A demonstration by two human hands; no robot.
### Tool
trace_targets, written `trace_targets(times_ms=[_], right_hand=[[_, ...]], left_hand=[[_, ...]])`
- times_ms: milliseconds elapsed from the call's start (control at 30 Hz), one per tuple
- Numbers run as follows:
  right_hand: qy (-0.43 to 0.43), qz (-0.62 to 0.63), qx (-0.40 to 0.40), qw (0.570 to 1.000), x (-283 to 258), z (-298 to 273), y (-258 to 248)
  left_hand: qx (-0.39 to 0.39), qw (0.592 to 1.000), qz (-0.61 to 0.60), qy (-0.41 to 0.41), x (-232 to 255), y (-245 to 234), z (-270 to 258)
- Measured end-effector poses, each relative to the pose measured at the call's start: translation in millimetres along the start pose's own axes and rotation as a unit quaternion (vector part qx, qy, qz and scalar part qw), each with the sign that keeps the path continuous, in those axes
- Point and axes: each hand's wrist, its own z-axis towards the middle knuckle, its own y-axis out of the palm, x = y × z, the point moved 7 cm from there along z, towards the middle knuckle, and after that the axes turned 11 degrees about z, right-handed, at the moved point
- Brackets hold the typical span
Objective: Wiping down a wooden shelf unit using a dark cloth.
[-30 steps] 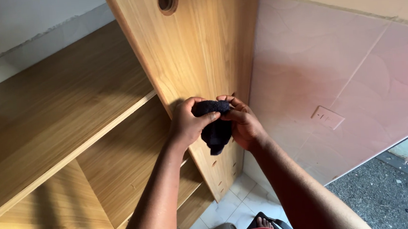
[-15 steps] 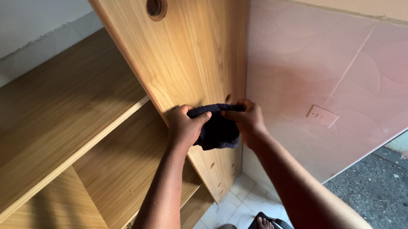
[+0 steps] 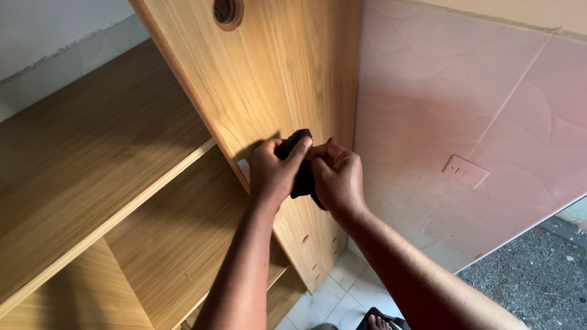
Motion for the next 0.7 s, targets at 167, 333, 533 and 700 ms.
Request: trace_targets(times_ms=[167,333,533,700], right_hand=[[-0.049,-0.101,-0.007,0.994,-14.4,-1.7,2.7],[-0.147,-0.116,-0.064,0.98,-21.0,-13.2,20.6],[-0.078,-0.088,-0.101,0.988,-10.9,-15.7,37.9],[-0.122,-0.229,-0.047,0.965,-0.2,-20.9,44.0]], left_hand=[[-0.002,0.997,0.017,0.078,-5.9,2.2,5.4],[-0.042,0.994,-0.017,-0.094,-8.8,-9.7,-4.7],[0.041,0.999,-0.023,0.012,-24.7,-23.9,2.3],[0.054,0.997,-0.011,0.048,-29.1,-28.6,-2.6]])
